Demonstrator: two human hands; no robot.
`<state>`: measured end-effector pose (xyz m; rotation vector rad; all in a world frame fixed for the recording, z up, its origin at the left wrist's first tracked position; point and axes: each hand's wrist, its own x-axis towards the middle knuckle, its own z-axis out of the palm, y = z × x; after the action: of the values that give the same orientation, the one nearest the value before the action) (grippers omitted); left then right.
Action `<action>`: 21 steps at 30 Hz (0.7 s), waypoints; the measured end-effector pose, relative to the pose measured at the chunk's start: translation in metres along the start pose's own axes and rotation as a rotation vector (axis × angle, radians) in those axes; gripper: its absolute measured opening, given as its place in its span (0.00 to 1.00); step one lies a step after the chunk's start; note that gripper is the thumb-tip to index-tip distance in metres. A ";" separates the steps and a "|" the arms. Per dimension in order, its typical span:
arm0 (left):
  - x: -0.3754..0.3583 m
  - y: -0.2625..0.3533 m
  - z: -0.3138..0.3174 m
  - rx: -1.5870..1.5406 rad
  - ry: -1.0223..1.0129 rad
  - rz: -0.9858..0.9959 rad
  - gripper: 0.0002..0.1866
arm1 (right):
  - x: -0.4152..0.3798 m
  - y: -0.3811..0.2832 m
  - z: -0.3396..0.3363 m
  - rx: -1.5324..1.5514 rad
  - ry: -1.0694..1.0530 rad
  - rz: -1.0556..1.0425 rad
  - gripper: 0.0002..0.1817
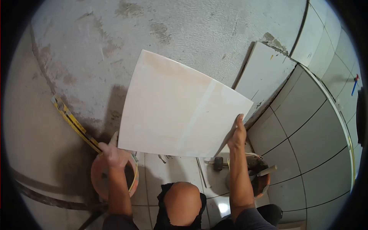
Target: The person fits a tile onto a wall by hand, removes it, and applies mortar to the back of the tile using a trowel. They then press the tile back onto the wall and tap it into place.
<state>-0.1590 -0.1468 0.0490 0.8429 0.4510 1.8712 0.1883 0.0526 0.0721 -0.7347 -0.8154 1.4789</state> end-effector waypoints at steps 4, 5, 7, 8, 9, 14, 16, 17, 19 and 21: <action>0.007 -0.024 0.024 -0.006 -0.131 0.067 0.60 | -0.008 0.048 0.006 0.194 0.012 -0.012 0.36; 0.008 -0.037 0.023 -0.014 -0.149 0.038 0.60 | -0.008 0.060 0.005 0.224 0.026 0.005 0.35; 0.006 -0.059 0.027 0.094 0.043 0.115 0.54 | -0.013 0.080 0.007 0.276 0.035 0.038 0.36; 0.005 -0.063 0.033 0.090 0.037 0.099 0.54 | -0.018 0.085 0.008 0.276 0.052 0.033 0.36; 0.007 -0.063 0.042 0.123 0.132 0.111 0.49 | -0.023 0.090 0.011 0.300 0.032 0.062 0.36; 0.012 -0.058 0.064 0.194 0.303 0.144 0.39 | -0.049 0.126 0.018 0.482 -0.085 0.199 0.36; 0.007 -0.052 0.064 0.216 0.422 0.128 0.38 | -0.060 0.141 0.019 0.555 -0.114 0.306 0.36; 0.003 -0.051 0.063 0.219 0.416 0.129 0.38 | -0.066 0.146 0.018 0.561 -0.116 0.302 0.36; -0.003 -0.049 0.068 0.230 0.533 0.162 0.38 | -0.076 0.153 0.019 0.568 -0.144 0.392 0.37; -0.006 -0.047 0.066 0.187 0.631 0.148 0.36 | -0.080 0.159 0.019 0.563 -0.143 0.421 0.37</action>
<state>-0.0800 -0.1356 0.0625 0.3894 0.9846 2.2463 0.0906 -0.0315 -0.0521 -0.3842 -0.3171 2.0392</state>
